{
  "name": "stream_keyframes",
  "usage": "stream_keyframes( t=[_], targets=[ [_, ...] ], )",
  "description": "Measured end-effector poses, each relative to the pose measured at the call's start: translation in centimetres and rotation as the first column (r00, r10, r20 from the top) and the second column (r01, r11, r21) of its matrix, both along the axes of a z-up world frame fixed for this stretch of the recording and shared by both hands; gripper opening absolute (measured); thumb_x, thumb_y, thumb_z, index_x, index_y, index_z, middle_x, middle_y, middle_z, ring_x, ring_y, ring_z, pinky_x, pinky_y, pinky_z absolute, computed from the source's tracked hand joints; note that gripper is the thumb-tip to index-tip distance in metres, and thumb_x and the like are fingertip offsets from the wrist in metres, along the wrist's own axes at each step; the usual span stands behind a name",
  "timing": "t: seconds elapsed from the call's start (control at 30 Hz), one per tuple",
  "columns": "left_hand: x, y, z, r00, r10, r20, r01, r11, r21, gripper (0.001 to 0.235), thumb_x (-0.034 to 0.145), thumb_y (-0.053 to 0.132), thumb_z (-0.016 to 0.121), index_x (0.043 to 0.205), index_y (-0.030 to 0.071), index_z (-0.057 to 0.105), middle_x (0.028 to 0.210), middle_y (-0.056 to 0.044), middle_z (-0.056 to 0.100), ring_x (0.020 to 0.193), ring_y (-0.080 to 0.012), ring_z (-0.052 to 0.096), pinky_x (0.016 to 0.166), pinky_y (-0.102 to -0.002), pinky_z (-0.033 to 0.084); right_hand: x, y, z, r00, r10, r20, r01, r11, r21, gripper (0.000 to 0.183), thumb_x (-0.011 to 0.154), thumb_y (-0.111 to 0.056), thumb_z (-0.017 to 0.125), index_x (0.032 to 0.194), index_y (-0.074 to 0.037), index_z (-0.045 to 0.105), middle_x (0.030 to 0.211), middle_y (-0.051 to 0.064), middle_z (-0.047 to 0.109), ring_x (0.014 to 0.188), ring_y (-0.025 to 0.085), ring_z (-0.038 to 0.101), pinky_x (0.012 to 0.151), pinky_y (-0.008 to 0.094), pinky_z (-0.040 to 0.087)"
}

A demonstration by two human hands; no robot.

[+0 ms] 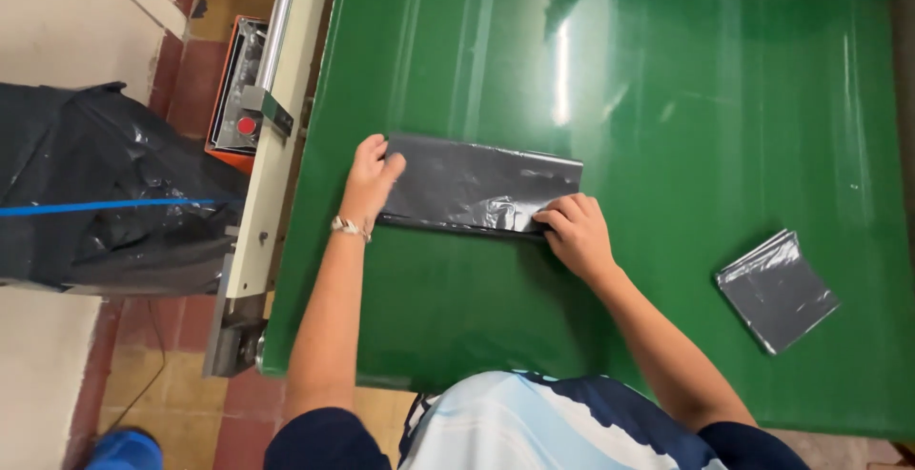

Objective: Folding and stacking plastic bags as they come off a conveyor belt in a factory setting.

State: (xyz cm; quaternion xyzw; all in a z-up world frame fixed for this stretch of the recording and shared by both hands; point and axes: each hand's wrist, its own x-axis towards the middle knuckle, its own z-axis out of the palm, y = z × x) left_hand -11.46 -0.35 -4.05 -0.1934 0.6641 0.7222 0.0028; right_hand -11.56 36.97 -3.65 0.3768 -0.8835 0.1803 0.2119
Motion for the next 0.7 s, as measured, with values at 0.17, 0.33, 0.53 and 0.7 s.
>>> stream_keyframes(
  t=[0.17,0.33,0.53,0.7],
  targets=[
    [5.9,0.4,2.5,0.890,-0.422,-0.173,0.012,0.402,-0.916,0.057,0.071,0.038,0.082,0.120,0.020,0.059,0.130,-0.001,0.053,0.128,-0.0253,0.048,0.096,-0.041,0.049,0.8,-0.2,0.3,0.999,-0.015,-0.035,0.014,1.000,-0.004,0.033,0.062,-0.006,0.078,0.089,-0.022,0.068,0.088,-0.001,0.059,0.083,0.023,0.056,0.074,0.035,0.046],
    [5.7,-0.4,-2.7,0.721,-0.676,-0.151,-0.352,-0.169,-0.921,0.017,0.095,0.047,0.053,0.095,0.030,0.056,0.095,0.010,0.052,0.102,-0.0131,0.052,0.073,-0.029,0.045,1.5,-1.5,2.1,0.998,-0.031,-0.056,0.033,0.999,0.040,0.021,0.068,-0.008,0.071,0.083,-0.021,0.065,0.084,-0.003,0.056,0.085,0.021,0.057,0.074,0.035,0.045],
    [4.3,0.6,-1.2,0.472,-0.866,-0.166,-0.558,-0.147,-0.817,0.021,0.092,0.013,0.055,0.072,0.019,0.050,0.070,0.001,0.042,0.068,-0.0195,0.046,0.055,-0.033,0.037,3.4,-6.1,4.2,0.995,0.018,0.098,-0.035,0.984,0.173,0.065,0.061,-0.014,0.075,0.123,0.000,0.062,0.122,0.020,0.061,0.121,0.038,0.058,0.107,0.047,0.043],
    [8.7,6.4,1.4,0.422,-0.906,0.024,-0.184,-0.112,-0.976,0.011,0.073,0.018,0.057,0.062,0.021,0.054,0.053,0.001,0.054,0.049,-0.0222,0.057,0.042,-0.038,0.043,8.2,-9.5,1.4,0.951,0.272,0.146,-0.280,0.959,0.035,0.077,0.067,-0.010,0.078,0.138,0.002,0.050,0.143,0.022,0.051,0.137,0.039,0.046,0.116,0.048,0.035]
  ],
)
